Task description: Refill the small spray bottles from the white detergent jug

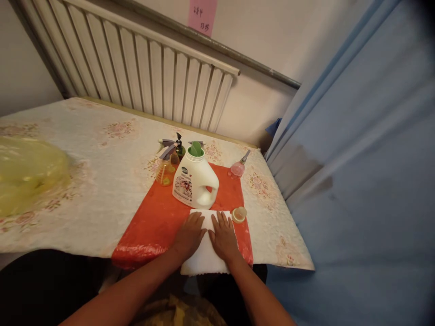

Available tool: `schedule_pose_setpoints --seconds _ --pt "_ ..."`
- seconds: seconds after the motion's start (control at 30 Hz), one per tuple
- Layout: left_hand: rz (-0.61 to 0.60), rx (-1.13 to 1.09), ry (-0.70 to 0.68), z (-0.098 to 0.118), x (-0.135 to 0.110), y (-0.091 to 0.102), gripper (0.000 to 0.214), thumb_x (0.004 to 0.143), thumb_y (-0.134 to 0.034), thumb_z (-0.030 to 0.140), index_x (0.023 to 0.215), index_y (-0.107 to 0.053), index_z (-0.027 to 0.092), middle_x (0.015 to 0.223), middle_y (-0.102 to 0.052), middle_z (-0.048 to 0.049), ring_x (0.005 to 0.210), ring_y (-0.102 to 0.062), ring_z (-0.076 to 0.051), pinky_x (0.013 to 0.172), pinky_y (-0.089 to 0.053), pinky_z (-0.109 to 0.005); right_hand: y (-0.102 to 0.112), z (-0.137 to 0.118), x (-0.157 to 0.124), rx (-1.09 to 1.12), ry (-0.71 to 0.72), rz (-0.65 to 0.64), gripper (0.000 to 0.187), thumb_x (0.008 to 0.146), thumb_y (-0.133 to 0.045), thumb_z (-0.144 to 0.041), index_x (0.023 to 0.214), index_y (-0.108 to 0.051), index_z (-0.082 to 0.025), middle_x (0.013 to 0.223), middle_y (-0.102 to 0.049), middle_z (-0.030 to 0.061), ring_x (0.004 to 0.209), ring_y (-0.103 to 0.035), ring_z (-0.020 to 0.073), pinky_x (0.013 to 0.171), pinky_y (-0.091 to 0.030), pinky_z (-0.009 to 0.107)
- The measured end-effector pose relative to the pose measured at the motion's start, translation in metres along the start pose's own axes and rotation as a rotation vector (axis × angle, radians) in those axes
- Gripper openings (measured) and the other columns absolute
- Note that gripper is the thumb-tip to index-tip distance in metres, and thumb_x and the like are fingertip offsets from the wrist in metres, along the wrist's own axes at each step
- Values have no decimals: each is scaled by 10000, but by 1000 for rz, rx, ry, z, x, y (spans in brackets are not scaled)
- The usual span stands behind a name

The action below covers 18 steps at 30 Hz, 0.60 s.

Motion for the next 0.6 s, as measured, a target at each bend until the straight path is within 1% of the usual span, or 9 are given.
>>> schedule_pose_setpoints --seconds 0.1,0.17,0.23,0.3,0.47,0.6 --pt "19 1 202 -22 9 26 282 944 -488 248 1179 -596 133 1236 -628 -162 1157 -572 -295 998 -462 -438 1 -1 0 -1 -3 2 547 993 -460 -349 1509 -404 -176 1591 -367 143 1488 -280 314 1192 -201 568" --pt "-37 11 284 -33 16 32 225 929 -515 251 1101 -607 139 1173 -638 -151 1113 -574 -296 966 -459 -424 1 0 0 -4 -6 1 549 990 -465 -348 1507 -407 -171 1589 -370 146 1485 -288 316 1191 -204 566" --pt "-103 20 325 -41 21 30 196 920 -536 264 1060 -608 146 1152 -647 -143 1112 -571 -300 958 -445 -418 1 0 0 -7 -8 2 551 988 -469 -345 1507 -407 -169 1589 -370 146 1483 -292 319 1191 -207 565" --pt "-142 21 347 -47 26 25 189 915 -549 280 1042 -606 153 1142 -660 -140 1105 -579 -301 938 -442 -413 1 -1 0 -9 -6 8 549 987 -471 -338 1507 -407 -175 1590 -370 142 1483 -291 319 1190 -209 567" --pt "-177 -7 375 -56 32 13 179 886 -587 286 1017 -601 164 1057 -695 -120 1040 -623 -282 853 -460 -374 0 0 0 -13 0 13 552 985 -476 -331 1510 -403 -176 1590 -370 140 1489 -280 311 1196 -205 558" --pt "-178 -41 356 -52 35 13 145 879 -568 234 1010 -588 174 1060 -685 -104 1014 -634 -255 821 -466 -348 -2 2 -1 -9 -3 8 556 987 -472 -342 1513 -395 -177 1594 -363 140 1490 -275 313 1198 -198 561"
Point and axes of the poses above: each hand's wrist, its own x-axis towards the middle knuckle, its own y-axis out of the back of the hand, z = x × y, the point moved 10 cm from there along x, towards the middle knuckle
